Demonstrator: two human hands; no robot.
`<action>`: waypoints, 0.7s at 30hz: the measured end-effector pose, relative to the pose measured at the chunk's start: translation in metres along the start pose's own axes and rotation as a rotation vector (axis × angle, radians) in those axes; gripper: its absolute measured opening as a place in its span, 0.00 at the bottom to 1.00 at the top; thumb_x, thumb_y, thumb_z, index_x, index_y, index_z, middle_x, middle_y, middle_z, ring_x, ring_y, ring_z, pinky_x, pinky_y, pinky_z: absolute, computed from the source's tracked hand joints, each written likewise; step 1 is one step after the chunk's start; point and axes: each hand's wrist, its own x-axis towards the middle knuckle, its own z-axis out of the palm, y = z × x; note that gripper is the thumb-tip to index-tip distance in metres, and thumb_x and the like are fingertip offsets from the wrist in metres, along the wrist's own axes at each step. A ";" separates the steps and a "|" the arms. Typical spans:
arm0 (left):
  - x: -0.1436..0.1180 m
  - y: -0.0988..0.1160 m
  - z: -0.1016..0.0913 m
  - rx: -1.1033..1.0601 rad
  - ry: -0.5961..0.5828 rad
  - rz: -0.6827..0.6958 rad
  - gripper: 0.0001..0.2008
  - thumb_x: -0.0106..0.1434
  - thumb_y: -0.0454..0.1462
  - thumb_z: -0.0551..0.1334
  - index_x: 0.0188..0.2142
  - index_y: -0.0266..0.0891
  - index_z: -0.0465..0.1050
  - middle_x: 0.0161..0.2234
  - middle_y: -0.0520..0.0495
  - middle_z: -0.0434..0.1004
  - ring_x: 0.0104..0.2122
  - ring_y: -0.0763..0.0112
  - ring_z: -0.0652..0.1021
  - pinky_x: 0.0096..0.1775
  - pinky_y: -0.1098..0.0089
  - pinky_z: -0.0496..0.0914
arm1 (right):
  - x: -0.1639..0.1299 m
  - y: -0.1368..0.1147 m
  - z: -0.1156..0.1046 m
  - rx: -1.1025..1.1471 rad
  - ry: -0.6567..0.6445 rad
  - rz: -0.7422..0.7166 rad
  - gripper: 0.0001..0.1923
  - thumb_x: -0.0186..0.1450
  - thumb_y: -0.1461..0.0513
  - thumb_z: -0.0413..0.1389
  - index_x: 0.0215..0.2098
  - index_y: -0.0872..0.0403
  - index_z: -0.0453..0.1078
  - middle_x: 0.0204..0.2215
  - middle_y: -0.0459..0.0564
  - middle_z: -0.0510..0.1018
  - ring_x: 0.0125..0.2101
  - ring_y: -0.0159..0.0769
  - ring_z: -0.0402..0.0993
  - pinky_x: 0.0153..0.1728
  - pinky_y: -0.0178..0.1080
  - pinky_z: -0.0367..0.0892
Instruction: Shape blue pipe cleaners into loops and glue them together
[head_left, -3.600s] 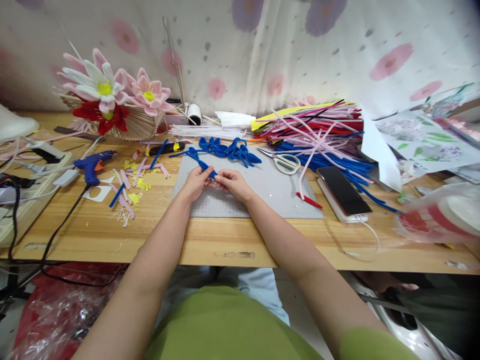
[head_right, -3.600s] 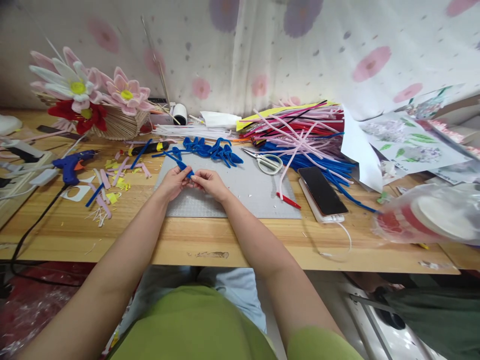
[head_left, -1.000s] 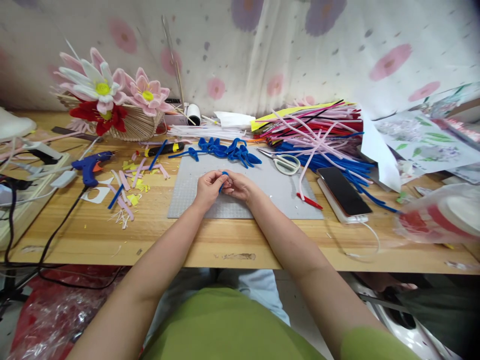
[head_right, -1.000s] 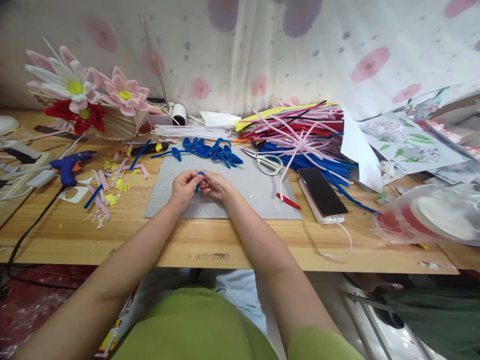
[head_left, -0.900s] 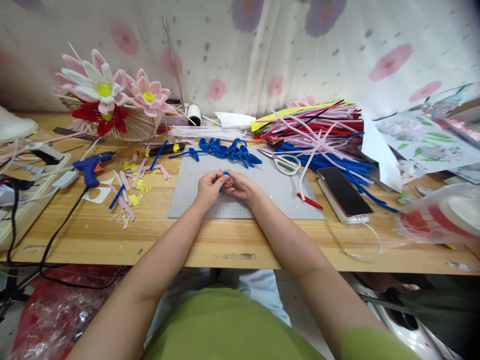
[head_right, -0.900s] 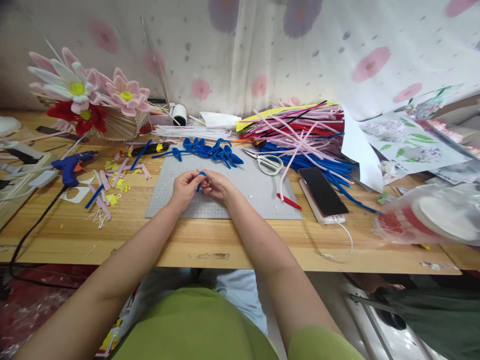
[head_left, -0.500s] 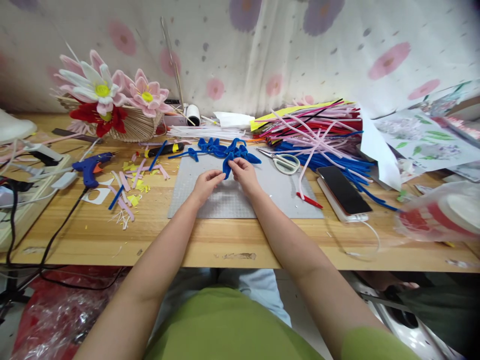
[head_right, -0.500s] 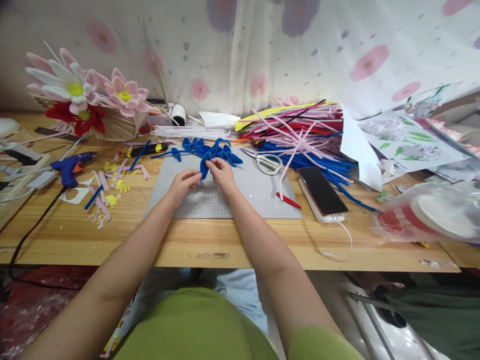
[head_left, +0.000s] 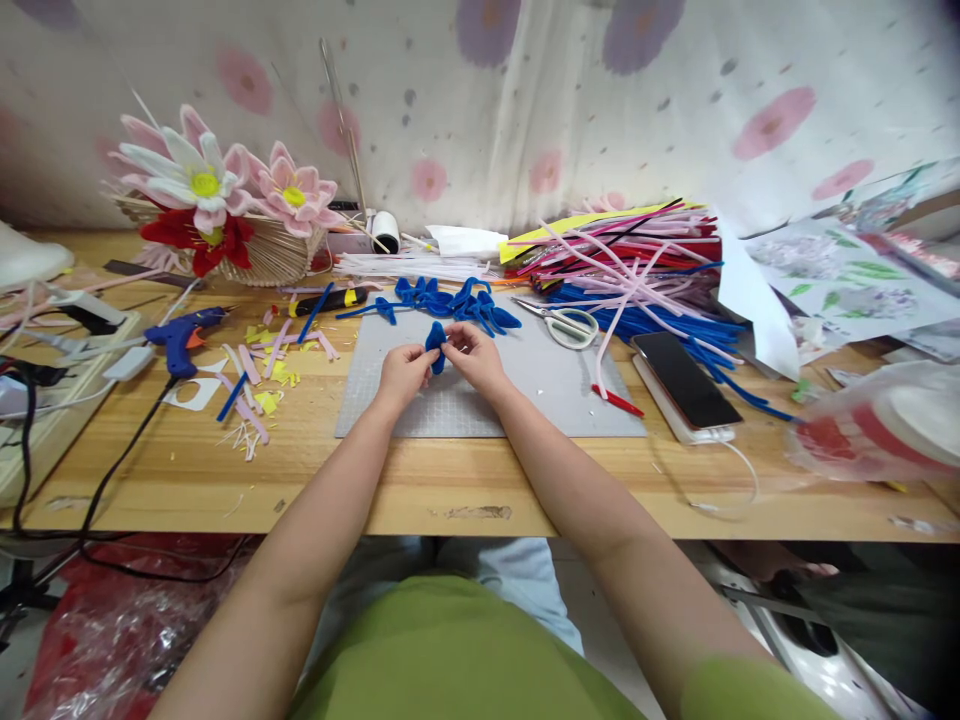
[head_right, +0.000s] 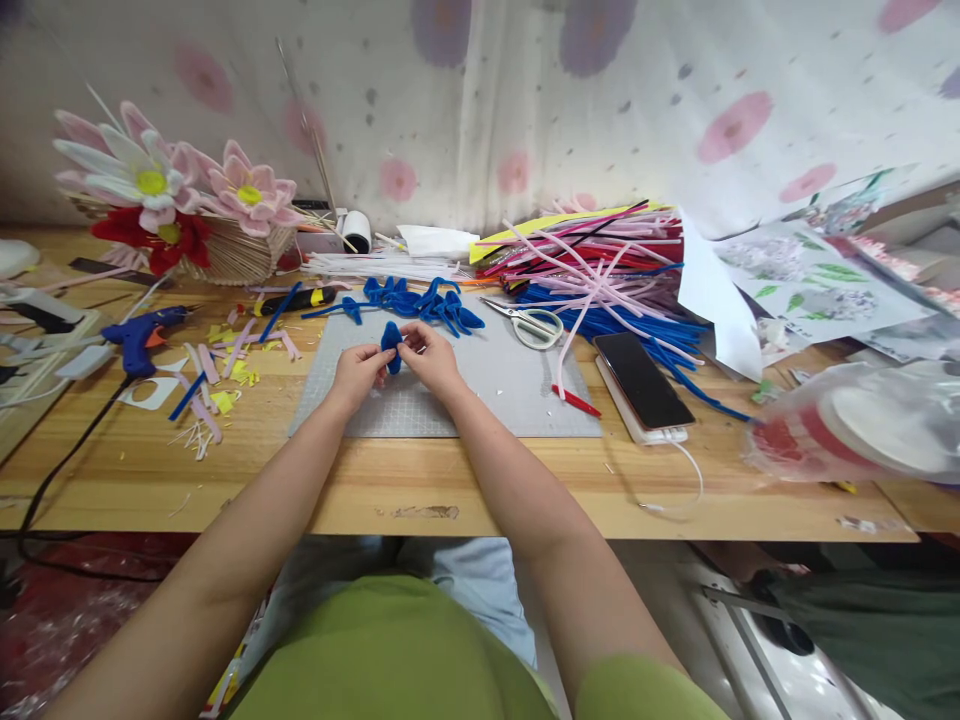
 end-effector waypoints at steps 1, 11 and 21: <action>0.000 0.000 0.000 0.018 0.024 0.002 0.15 0.50 0.42 0.60 0.13 0.38 0.61 0.11 0.55 0.61 0.12 0.79 0.62 0.17 0.75 0.57 | -0.001 0.000 0.001 -0.015 0.002 -0.008 0.11 0.51 0.61 0.54 0.34 0.53 0.67 0.23 0.42 0.70 0.24 0.28 0.65 0.30 0.35 0.63; 0.003 -0.002 0.005 -0.055 0.014 -0.052 0.09 0.51 0.39 0.60 0.20 0.37 0.65 0.14 0.55 0.63 0.13 0.78 0.64 0.18 0.75 0.61 | 0.003 0.003 0.004 -0.031 -0.056 0.030 0.09 0.52 0.63 0.52 0.33 0.53 0.65 0.28 0.44 0.72 0.28 0.29 0.68 0.35 0.36 0.66; 0.012 -0.006 0.005 -0.306 0.198 0.193 0.09 0.50 0.37 0.63 0.29 0.39 0.64 0.28 0.53 0.69 0.29 0.76 0.72 0.31 0.74 0.69 | -0.005 -0.003 0.011 -0.144 -0.119 -0.023 0.16 0.54 0.63 0.53 0.42 0.52 0.64 0.35 0.47 0.74 0.34 0.33 0.70 0.38 0.38 0.66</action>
